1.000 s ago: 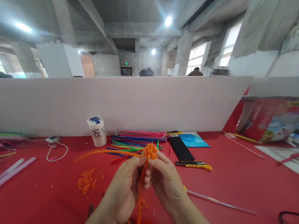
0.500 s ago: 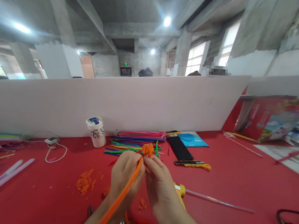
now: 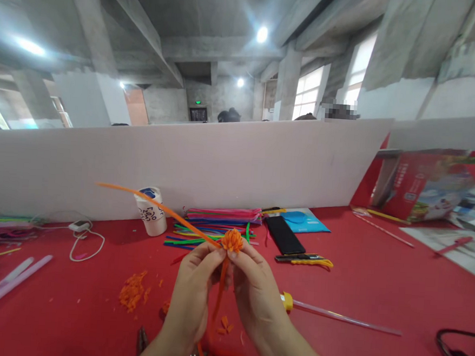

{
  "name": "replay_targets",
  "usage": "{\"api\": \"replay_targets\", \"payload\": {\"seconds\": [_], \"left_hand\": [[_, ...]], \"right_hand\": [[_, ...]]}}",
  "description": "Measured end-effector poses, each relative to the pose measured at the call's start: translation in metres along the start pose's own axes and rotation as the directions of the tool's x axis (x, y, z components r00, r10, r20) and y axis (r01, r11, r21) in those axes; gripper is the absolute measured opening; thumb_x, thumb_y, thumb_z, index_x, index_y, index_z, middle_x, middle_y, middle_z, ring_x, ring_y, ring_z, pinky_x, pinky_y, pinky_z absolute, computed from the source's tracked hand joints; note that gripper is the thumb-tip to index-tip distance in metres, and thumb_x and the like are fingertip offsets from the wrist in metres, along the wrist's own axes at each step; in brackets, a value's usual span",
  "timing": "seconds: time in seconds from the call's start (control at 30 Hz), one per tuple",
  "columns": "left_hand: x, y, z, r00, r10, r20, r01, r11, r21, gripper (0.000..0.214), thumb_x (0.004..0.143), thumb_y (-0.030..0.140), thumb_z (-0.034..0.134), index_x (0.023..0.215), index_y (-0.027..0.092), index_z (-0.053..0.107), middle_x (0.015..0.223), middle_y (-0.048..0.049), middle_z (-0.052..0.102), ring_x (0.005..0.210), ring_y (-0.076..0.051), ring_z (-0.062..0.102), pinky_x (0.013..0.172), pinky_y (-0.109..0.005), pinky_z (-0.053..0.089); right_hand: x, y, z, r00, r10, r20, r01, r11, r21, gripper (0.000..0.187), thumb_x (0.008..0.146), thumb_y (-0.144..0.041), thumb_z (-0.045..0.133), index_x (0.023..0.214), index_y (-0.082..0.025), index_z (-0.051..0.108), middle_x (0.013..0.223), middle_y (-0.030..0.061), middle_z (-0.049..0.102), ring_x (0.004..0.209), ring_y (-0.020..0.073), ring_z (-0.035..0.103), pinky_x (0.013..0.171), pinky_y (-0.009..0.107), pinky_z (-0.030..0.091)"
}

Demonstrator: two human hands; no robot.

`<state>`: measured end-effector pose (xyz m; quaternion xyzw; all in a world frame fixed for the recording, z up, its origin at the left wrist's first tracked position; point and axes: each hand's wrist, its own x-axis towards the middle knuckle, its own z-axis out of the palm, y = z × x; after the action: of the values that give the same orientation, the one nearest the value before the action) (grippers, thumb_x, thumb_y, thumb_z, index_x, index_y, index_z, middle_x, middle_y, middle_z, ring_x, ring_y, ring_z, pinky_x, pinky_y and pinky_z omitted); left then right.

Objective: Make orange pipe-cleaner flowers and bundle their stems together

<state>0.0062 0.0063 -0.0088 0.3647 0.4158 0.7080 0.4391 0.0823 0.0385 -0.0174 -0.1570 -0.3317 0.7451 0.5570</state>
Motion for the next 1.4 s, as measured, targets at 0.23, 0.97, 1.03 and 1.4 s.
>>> {"api": "replay_targets", "payload": {"seconds": [0.23, 0.97, 1.03, 1.4], "left_hand": [[-0.005, 0.008, 0.005, 0.962, -0.272, -0.014, 0.264, 0.945, -0.193, 0.018, 0.068, 0.026, 0.062, 0.055, 0.014, 0.057, 0.047, 0.0034, 0.050, 0.042, -0.005, 0.040, 0.037, -0.015, 0.028], [0.008, -0.005, -0.018, 0.553, 0.738, 0.387, -0.765, 0.264, 0.588, 0.016, 0.076, 0.005, 0.055, 0.080, 0.018, 0.062, 0.074, -0.0011, 0.060, 0.067, -0.011, 0.057, 0.063, -0.021, 0.046], [0.006, -0.004, -0.016, 0.579, 0.728, 0.366, -0.757, 0.315, 0.572, 0.014, 0.075, 0.005, 0.056, 0.077, 0.018, 0.063, 0.072, -0.0007, 0.059, 0.065, -0.011, 0.056, 0.061, -0.020, 0.046], [-0.004, 0.014, -0.001, 0.956, -0.255, 0.143, 0.281, 0.938, -0.206, 0.011, 0.067, 0.023, 0.069, 0.062, 0.013, 0.066, 0.052, 0.0011, 0.055, 0.049, -0.008, 0.049, 0.047, -0.019, 0.040]], "right_hand": [[-0.001, 0.002, 0.000, 0.990, 0.117, 0.082, -0.121, 0.992, 0.043, 0.013, 0.060, -0.027, 0.072, 0.060, -0.018, 0.062, 0.041, -0.0050, 0.052, 0.033, 0.0092, 0.044, 0.030, 0.018, 0.039], [-0.003, 0.001, 0.002, 0.999, 0.032, -0.012, -0.030, 0.995, 0.090, 0.018, 0.060, -0.019, 0.077, 0.077, -0.019, 0.071, 0.077, -0.0012, 0.067, 0.074, 0.0114, 0.057, 0.073, 0.021, 0.044], [-0.003, -0.001, 0.002, 0.998, 0.067, 0.003, -0.067, 0.991, 0.115, 0.020, 0.057, -0.019, 0.079, 0.075, -0.018, 0.071, 0.075, -0.0014, 0.067, 0.071, 0.0108, 0.057, 0.071, 0.020, 0.044], [0.001, -0.010, -0.002, 0.967, 0.224, 0.124, -0.238, 0.965, 0.110, 0.023, 0.055, -0.025, 0.079, 0.072, -0.015, 0.066, 0.042, -0.0059, 0.055, 0.033, 0.0052, 0.044, 0.034, 0.015, 0.036]]}}
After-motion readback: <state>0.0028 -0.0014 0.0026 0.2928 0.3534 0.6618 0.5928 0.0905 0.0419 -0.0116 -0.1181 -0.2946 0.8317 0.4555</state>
